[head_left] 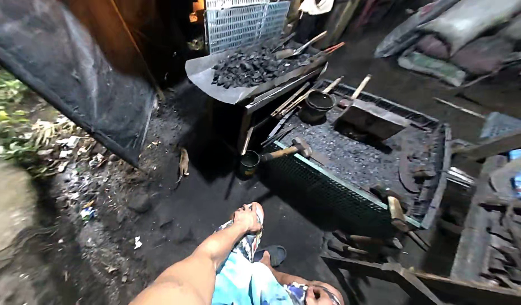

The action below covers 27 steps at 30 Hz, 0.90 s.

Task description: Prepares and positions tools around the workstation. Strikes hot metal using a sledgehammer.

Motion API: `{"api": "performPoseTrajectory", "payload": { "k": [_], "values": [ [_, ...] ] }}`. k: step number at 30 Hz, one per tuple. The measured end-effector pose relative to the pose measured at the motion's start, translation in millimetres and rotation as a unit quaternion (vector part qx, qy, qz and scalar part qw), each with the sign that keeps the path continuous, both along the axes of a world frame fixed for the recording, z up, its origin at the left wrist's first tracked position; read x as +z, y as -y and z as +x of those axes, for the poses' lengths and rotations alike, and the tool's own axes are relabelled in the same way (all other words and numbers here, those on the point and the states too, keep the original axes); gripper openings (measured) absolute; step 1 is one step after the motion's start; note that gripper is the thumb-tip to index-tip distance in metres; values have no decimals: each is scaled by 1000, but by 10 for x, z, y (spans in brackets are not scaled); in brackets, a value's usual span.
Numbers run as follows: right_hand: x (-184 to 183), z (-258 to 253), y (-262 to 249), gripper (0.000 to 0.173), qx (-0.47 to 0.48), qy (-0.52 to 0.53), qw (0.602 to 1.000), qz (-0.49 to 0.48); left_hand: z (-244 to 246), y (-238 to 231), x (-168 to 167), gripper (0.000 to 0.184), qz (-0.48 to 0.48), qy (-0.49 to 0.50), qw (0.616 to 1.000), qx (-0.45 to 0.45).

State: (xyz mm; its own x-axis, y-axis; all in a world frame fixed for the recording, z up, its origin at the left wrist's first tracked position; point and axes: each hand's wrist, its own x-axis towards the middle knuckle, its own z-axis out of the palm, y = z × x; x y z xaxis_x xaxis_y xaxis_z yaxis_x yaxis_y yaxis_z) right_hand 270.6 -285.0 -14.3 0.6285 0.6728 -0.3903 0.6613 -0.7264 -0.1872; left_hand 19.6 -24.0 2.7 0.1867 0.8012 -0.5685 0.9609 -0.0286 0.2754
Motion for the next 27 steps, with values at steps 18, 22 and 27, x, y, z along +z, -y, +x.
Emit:
{"api": "performPoseTrajectory", "payload": {
  "k": [18, 22, 27],
  "values": [
    [-10, 28, -21, 34, -21, -9, 1000, 13, 29, -19, -27, 117, -3, -7, 1000, -1],
    [-6, 17, -13, 33, -24, -11, 999, 22, 29, -24, -16, 117, -4, -11, 1000, -4],
    [21, 15, -20, 33, -17, -26, 999, 39, 11, -29, 23, 116, -7, -4, 1000, 0]
  ]
}}
